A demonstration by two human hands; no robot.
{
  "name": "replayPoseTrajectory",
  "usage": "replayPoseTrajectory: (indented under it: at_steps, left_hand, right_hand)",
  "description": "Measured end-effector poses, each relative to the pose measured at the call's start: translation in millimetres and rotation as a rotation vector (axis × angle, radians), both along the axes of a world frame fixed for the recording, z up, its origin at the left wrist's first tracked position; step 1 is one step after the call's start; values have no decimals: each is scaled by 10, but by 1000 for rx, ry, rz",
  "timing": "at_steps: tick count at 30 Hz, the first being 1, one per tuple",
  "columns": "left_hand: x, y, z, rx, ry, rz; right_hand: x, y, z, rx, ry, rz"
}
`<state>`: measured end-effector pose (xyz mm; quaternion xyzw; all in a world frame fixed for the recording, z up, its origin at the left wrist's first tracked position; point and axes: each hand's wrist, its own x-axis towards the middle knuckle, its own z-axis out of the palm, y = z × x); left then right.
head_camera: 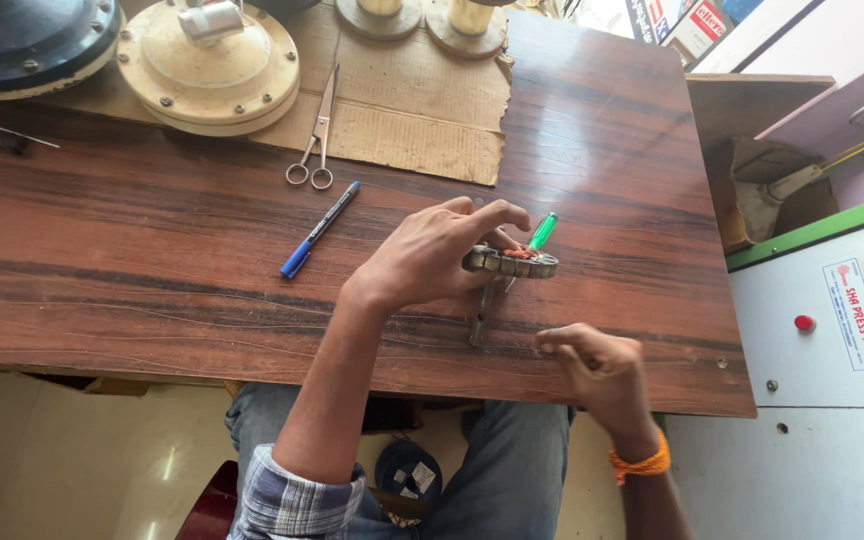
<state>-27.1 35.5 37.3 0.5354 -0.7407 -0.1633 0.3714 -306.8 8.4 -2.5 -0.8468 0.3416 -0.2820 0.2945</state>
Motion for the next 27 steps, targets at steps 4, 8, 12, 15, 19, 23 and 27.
replayPoseTrajectory:
  at_steps: [4, 8, 12, 15, 19, 23, 27]
  left_hand:
    - [14, 34, 34, -44, -49, 20]
    - [-9, 59, 67, -2, -23, 33]
    - [-16, 73, 88, -64, -16, 30]
    - [-8, 66, 84, -58, -22, 25]
    - [-29, 48, 57, -54, 62, 3]
    - [-30, 15, 35, -39, 31, -8]
    - [-3, -3, -14, -55, -23, 30]
  right_hand:
    - [-118, -99, 313, -35, -102, -25]
    - [-15, -197, 594, -97, -117, -108]
    - [256, -267, 759, -191, -126, -75]
    - [442, -337, 814, -276, -124, -45]
    - [649, -611, 838, -306, 3, -128]
    - [921, -882, 739, -251, 44, -2]
    - [1053, -982, 682, -123, 154, -15]
